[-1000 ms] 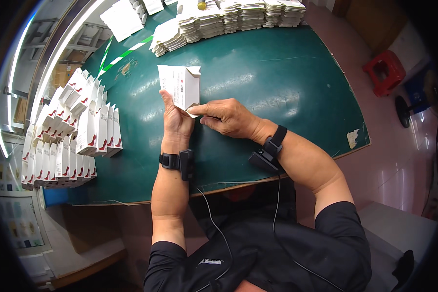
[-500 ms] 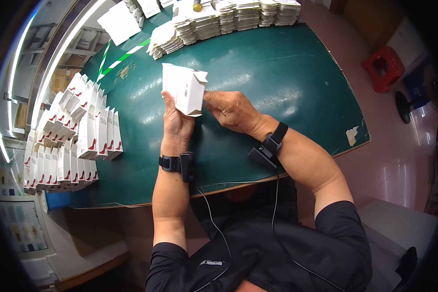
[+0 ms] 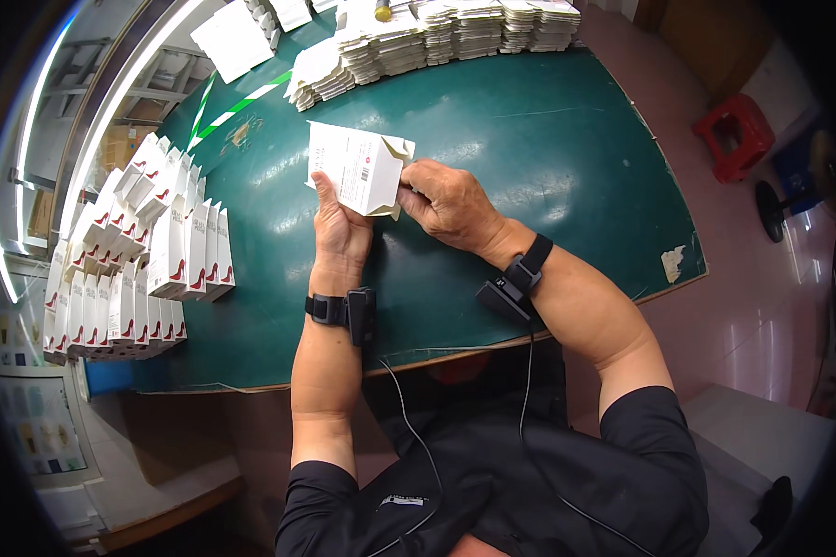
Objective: Folding cardboard box templates and stacking them on a workbench.
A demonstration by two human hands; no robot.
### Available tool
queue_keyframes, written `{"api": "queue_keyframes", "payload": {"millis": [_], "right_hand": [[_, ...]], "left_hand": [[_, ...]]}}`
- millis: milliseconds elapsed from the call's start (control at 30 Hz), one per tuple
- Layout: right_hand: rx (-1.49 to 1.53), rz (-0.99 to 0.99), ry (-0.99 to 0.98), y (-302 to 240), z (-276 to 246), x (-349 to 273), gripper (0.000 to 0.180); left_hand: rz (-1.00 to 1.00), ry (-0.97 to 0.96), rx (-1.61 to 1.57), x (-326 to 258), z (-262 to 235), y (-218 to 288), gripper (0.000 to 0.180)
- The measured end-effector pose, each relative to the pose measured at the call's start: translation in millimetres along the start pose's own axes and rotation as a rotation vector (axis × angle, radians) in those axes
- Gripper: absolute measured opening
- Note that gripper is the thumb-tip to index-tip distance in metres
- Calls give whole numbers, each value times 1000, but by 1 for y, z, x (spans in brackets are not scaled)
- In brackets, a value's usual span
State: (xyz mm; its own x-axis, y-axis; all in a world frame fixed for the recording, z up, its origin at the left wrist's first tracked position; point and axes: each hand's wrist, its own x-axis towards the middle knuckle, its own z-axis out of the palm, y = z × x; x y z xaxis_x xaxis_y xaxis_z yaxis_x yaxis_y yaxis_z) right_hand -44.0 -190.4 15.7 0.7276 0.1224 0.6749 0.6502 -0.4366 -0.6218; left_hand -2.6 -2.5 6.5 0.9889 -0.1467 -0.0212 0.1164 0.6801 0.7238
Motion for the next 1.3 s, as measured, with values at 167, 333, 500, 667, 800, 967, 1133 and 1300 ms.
{"api": "queue_keyframes", "payload": {"millis": [167,333,500,667,800,967,1133,1300], "right_hand": [[25,-31,63,1,2,0,14],[72,-20,47,0,2,0,12],[207,26,28,-7,0,1,12],[254,162,34,0,-12,-1,15],[344,329,42,-8,-12,4,25],[410,410,-88,2,-5,2,34],[511,491,-78,11,-3,4,28],[649,592,13,13,-5,7,24]], "left_hand": [[7,3,-31,0,0,1,63],[5,-21,-51,1,-3,1,65],[70,32,-31,6,-14,3,69],[163,13,75,8,-18,8,75],[250,157,232,8,-16,0,71],[327,186,355,4,-7,-5,65],[288,170,334,2,-2,-2,57],[138,16,306,-2,3,-5,42]]}}
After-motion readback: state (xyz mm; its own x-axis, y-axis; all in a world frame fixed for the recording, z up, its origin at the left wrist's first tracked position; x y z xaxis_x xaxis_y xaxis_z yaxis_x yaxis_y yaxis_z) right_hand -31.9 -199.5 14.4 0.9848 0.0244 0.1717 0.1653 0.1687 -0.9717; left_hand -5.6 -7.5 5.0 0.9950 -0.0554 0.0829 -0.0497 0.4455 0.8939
